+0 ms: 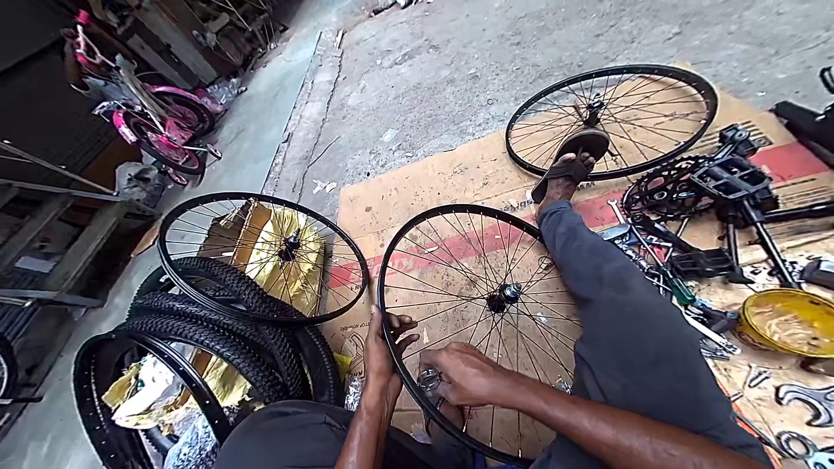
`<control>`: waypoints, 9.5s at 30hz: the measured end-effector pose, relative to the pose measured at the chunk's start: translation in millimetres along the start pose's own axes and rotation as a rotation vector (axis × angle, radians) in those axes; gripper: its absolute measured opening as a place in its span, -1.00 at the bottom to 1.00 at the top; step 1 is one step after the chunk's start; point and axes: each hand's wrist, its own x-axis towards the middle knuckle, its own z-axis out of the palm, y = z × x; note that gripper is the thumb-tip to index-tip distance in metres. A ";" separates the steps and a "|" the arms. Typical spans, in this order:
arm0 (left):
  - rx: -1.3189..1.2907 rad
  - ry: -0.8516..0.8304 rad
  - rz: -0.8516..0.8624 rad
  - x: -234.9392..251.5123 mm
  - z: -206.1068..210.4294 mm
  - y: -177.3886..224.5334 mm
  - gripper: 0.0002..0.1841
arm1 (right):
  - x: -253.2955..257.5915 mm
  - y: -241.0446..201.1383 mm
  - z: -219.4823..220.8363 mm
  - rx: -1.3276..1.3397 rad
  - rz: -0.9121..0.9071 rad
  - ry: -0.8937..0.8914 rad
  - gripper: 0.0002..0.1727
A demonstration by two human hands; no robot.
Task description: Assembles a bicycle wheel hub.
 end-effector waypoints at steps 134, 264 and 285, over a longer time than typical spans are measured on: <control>-0.162 -0.133 -0.023 -5.2 -0.4 -6.5 -0.41 | 1.4 2.7 5.0 -0.105 -0.021 0.145 -0.69; -0.086 -0.094 0.120 -11.9 4.5 -9.0 -0.57 | -29.1 17.7 -31.4 0.008 -0.237 0.058 -0.80; -0.117 0.041 -0.026 1.6 -8.5 -17.7 -0.51 | -3.2 2.4 2.2 -0.179 -0.242 0.049 -0.78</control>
